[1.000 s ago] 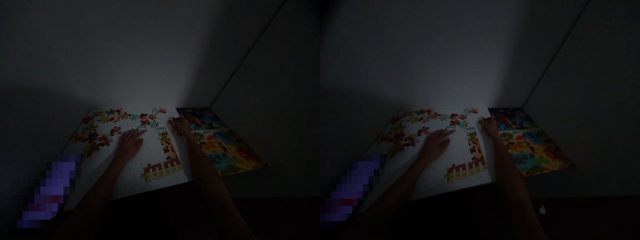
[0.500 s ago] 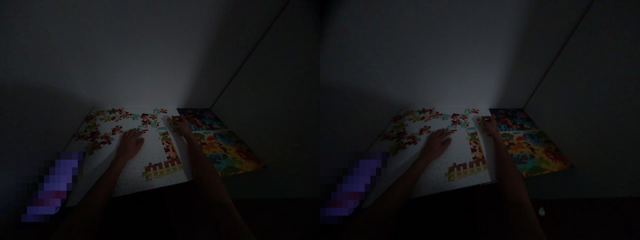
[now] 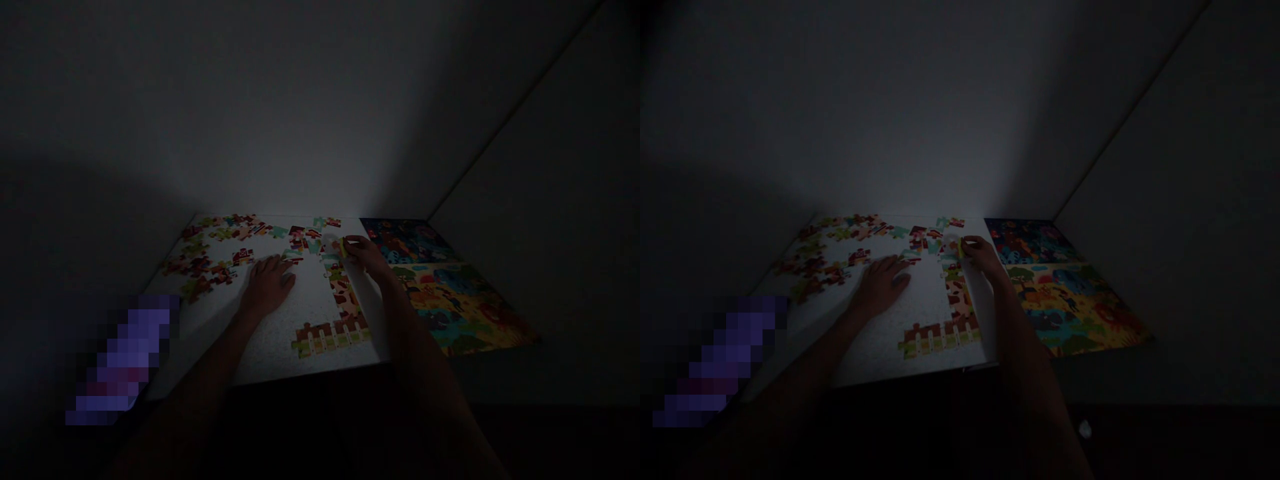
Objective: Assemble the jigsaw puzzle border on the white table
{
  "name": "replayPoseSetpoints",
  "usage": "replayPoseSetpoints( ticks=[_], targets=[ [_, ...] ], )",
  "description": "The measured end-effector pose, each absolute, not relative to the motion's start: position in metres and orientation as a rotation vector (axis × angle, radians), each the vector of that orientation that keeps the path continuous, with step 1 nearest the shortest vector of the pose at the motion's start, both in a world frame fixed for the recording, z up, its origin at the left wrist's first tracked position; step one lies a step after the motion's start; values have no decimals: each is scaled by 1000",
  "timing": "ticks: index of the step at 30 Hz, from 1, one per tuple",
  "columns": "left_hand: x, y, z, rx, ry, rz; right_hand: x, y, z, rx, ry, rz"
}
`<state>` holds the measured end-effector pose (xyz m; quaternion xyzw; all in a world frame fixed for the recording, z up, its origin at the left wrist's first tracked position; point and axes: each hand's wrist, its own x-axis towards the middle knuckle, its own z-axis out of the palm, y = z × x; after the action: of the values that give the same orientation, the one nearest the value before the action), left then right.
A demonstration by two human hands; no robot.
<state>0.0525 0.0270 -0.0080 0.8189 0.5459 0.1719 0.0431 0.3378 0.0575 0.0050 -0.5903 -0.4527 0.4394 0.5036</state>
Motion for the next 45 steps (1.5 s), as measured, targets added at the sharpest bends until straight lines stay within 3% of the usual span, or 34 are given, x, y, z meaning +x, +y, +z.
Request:
replayPoseSetpoints(
  ticks=[15,45],
  targets=[
    [52,26,-6,2497,1640,593,303,0,33,-1431,-1192,1081],
    [42,20,-7,2344,1406,903,235,-92,23,-1355,-996,1211]
  ],
)
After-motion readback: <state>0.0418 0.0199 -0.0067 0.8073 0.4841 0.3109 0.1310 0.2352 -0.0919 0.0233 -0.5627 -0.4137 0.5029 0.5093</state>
